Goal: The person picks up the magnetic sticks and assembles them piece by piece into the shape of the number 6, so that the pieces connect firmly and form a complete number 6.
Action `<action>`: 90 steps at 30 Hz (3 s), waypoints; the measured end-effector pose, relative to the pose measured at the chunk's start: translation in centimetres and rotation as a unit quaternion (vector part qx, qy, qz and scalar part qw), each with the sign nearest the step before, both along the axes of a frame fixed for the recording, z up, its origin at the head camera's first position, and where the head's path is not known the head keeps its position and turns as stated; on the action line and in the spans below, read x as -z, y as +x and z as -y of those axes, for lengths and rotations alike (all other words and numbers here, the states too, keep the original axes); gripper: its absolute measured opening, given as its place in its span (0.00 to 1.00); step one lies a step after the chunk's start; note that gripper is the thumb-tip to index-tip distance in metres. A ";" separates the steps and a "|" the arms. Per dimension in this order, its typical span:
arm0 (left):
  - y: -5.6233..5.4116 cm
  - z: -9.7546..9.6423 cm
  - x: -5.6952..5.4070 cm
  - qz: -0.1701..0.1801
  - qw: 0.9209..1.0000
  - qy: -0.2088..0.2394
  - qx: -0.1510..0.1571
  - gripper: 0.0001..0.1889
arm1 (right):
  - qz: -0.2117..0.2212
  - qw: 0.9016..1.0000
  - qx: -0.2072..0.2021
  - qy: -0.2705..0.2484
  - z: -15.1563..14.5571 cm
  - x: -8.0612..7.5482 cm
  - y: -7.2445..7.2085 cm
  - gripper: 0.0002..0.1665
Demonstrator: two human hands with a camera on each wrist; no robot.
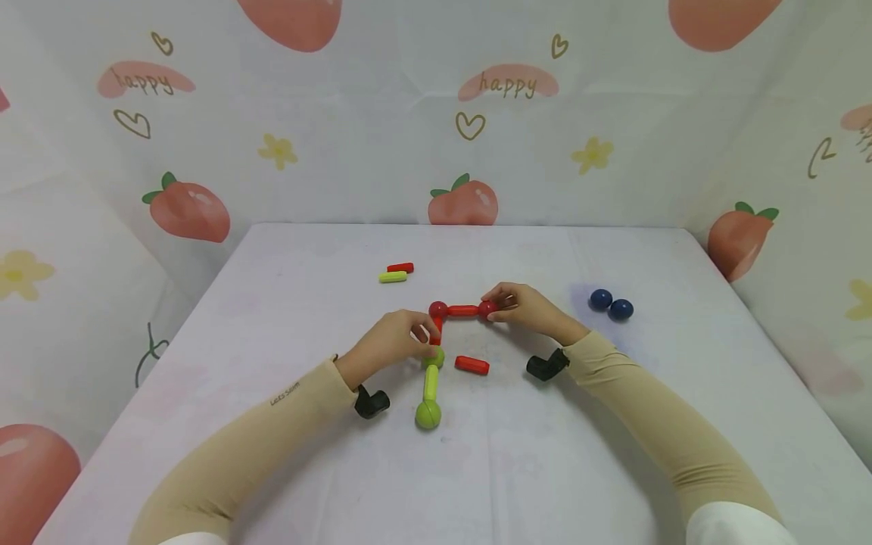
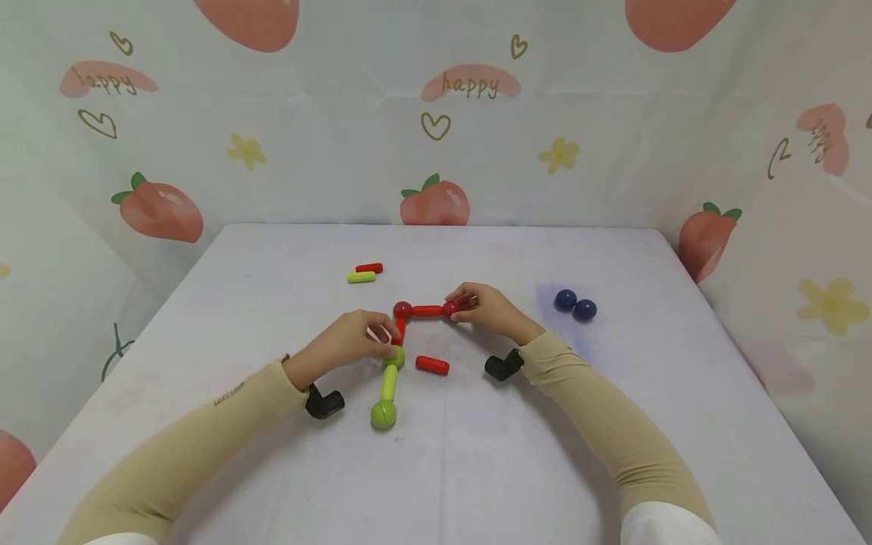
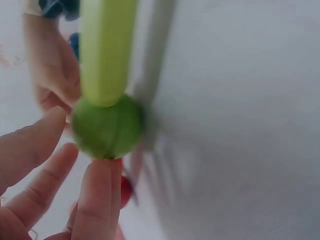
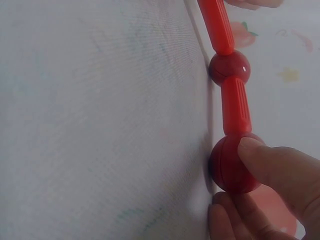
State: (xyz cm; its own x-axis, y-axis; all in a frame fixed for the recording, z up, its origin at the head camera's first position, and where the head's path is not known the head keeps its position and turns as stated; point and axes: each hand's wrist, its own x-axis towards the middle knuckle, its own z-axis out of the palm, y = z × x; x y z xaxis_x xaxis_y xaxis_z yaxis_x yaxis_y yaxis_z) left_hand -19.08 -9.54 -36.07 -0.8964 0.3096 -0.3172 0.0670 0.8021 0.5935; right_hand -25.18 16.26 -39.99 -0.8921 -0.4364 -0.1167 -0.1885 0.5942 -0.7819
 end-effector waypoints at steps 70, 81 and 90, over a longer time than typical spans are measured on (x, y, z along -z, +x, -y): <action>-0.2 0.3 1.0 0.029 0.999 0.034 -0.013 0.09 | -0.064 0.991 -0.080 0.088 5.4 -0.6 5.9 0.13; -0.1 0.3 1.0 0.029 0.999 0.032 -0.013 0.09 | -0.080 0.989 -0.092 0.090 5.4 -0.8 6.0 0.13; -0.3 0.3 1.0 0.028 0.999 0.029 -0.011 0.09 | -0.071 0.990 -0.087 0.087 5.4 -0.9 6.0 0.13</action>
